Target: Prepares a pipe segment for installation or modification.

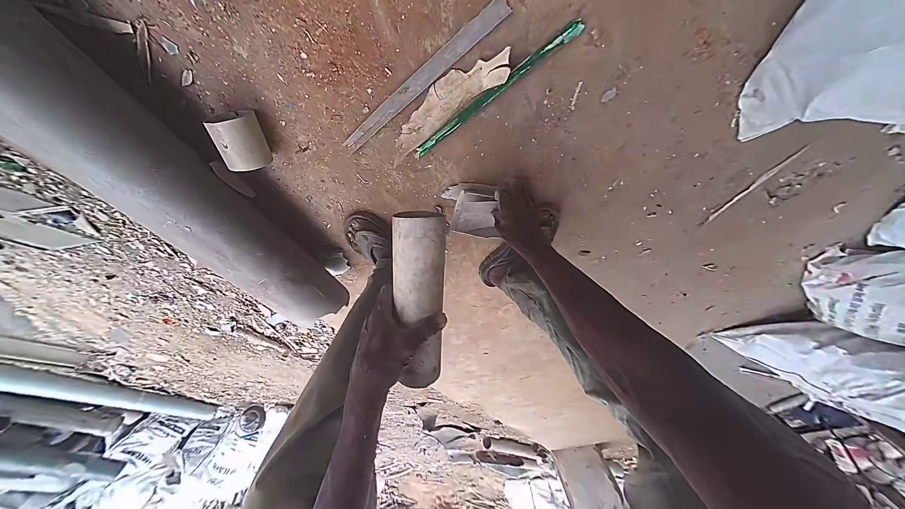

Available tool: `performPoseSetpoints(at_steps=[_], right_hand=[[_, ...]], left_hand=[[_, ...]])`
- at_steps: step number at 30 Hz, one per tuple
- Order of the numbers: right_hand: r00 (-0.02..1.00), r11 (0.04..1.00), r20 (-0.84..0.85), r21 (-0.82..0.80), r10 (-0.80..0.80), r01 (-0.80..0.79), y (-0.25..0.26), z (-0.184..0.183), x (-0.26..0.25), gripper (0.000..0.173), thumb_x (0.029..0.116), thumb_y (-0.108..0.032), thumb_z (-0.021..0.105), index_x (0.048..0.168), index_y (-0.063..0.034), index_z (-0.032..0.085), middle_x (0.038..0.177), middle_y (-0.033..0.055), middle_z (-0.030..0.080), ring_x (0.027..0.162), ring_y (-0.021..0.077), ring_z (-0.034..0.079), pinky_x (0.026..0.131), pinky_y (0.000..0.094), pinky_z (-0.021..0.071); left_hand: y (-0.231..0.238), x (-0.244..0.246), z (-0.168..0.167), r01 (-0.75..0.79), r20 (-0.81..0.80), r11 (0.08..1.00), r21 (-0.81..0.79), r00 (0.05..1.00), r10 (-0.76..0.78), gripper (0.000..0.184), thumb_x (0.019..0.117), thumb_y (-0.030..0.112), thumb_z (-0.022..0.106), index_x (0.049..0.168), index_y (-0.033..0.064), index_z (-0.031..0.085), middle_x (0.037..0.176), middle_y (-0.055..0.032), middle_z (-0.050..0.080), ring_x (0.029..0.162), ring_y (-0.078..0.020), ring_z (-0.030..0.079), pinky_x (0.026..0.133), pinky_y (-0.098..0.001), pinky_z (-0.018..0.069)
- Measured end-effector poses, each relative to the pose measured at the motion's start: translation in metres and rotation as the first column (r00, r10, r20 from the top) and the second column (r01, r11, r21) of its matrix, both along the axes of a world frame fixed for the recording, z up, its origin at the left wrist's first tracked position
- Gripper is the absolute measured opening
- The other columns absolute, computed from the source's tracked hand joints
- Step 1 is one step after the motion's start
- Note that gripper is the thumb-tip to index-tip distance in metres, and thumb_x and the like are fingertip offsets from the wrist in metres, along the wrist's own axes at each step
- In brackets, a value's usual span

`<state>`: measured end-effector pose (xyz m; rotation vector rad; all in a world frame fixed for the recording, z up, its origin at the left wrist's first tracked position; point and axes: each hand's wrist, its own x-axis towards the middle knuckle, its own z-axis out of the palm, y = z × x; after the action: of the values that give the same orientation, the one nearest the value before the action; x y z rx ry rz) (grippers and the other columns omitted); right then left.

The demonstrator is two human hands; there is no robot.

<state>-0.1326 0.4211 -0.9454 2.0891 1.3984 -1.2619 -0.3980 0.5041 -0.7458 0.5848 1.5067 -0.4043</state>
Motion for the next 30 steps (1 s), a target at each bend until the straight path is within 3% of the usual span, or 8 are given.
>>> performPoseSetpoints(at_steps=[5, 9, 12, 19, 22, 25, 27, 30], right_hand=[[0.998, 0.996, 0.06, -0.088, 0.023, -0.017, 0.003, -0.015, -0.003, 0.076, 0.0855, -0.007, 0.078, 0.151, 0.006, 0.041, 0.151, 0.0329, 0.045, 0.141, 0.0537, 0.041, 0.109, 0.0706, 0.0346], [0.992, 0.984, 0.124, -0.179, 0.025, -0.002, 0.008, -0.034, -0.014, 0.061, 0.0814, -0.014, 0.083, 0.13, 0.0107, 0.055, 0.141, 0.0359, 0.047, 0.135, 0.0549, 0.044, 0.107, 0.0694, 0.0355], [0.999, 0.972, 0.044, -0.231, -0.03, 0.04, 0.007, -0.022, -0.012, 0.06, 0.0825, -0.012, 0.084, 0.131, 0.0098, 0.055, 0.134, 0.036, 0.052, 0.126, 0.0542, 0.052, 0.101, 0.0686, 0.041], [0.959, 0.952, -0.229, -0.215, 0.168, -0.218, 0.057, 0.016, -0.018, 0.03, 0.0901, -0.012, 0.073, 0.113, 0.0066, 0.068, 0.11, 0.0273, 0.066, 0.105, 0.045, 0.064, 0.09, 0.0643, 0.0433], [0.896, 0.914, -0.218, -0.039, 0.387, -0.404, 0.125, 0.023, -0.018, 0.024, 0.0861, -0.009, 0.075, 0.105, 0.0055, 0.072, 0.127, 0.0286, 0.061, 0.122, 0.0486, 0.054, 0.093, 0.0645, 0.0411], [0.831, 0.843, -0.141, 0.049, 0.537, -0.536, 0.192, 0.012, -0.021, 0.032, 0.0807, -0.006, 0.079, 0.112, 0.0, 0.075, 0.166, 0.0238, 0.029, 0.151, 0.0525, 0.021, 0.113, 0.0721, 0.0234], [0.801, 0.805, -0.1, 0.005, 0.591, -0.593, 0.229, 0.0, -0.027, 0.043, 0.0813, -0.009, 0.079, 0.123, -0.0021, 0.072, 0.17, 0.0236, 0.016, 0.155, 0.0515, 0.008, 0.117, 0.0742, 0.0129], [0.823, 0.821, -0.078, -0.065, 0.563, -0.567, 0.251, -0.016, -0.032, 0.049, 0.0859, -0.018, 0.079, 0.129, 0.0031, 0.065, 0.161, 0.0293, 0.033, 0.153, 0.0511, 0.02, 0.119, 0.0745, 0.0081]], left_hand=[[-0.007, 0.003, 0.0, 0.021, -0.023, 1.0, 0.003, 1.0, -0.021, 0.093, 0.0675, 0.047, 0.084, 0.143, 0.0054, 0.05, 0.114, -0.0089, 0.069, 0.1, -0.0144, 0.069, 0.088, -0.0362, 0.0581], [-0.005, 0.002, -0.004, 0.015, -0.043, 1.0, 0.012, 0.999, -0.015, 0.092, 0.0676, 0.046, 0.085, 0.142, 0.0044, 0.051, 0.113, -0.0092, 0.069, 0.099, -0.0143, 0.069, 0.088, -0.0351, 0.058], [-0.007, 0.004, -0.004, 0.009, -0.038, 1.0, 0.0, 0.999, -0.009, 0.093, 0.0668, 0.047, 0.085, 0.143, 0.0055, 0.05, 0.113, -0.0084, 0.069, 0.1, -0.0145, 0.069, 0.089, -0.036, 0.0577], [-0.002, 0.007, -0.003, 0.01, -0.001, 1.0, 0.02, 1.0, -0.01, 0.093, 0.067, 0.048, 0.084, 0.142, 0.005, 0.051, 0.114, -0.0106, 0.069, 0.101, -0.0172, 0.068, 0.09, -0.0395, 0.0567], [0.001, 0.005, -0.004, -0.001, 0.017, 1.0, 0.015, 1.0, 0.001, 0.092, 0.0686, 0.047, 0.084, 0.143, 0.0051, 0.05, 0.115, -0.0113, 0.068, 0.102, -0.0182, 0.068, 0.091, -0.0407, 0.0566], [0.003, 0.002, -0.003, -0.009, 0.015, 1.0, 0.01, 1.0, 0.009, 0.09, 0.068, 0.047, 0.084, 0.142, 0.0068, 0.052, 0.113, -0.0098, 0.069, 0.1, -0.0175, 0.069, 0.089, -0.0403, 0.0573], [0.005, 0.0, -0.003, -0.017, 0.015, 1.0, 0.005, 1.0, 0.016, 0.09, 0.0683, 0.047, 0.084, 0.142, 0.0062, 0.052, 0.113, -0.0101, 0.069, 0.1, -0.0177, 0.069, 0.089, -0.0404, 0.0571], [0.007, -0.003, -0.002, -0.026, 0.021, 1.0, 0.007, 0.999, 0.026, 0.089, 0.0688, 0.047, 0.084, 0.142, 0.0065, 0.052, 0.113, -0.009, 0.069, 0.1, -0.0163, 0.069, 0.089, -0.0392, 0.0571]])
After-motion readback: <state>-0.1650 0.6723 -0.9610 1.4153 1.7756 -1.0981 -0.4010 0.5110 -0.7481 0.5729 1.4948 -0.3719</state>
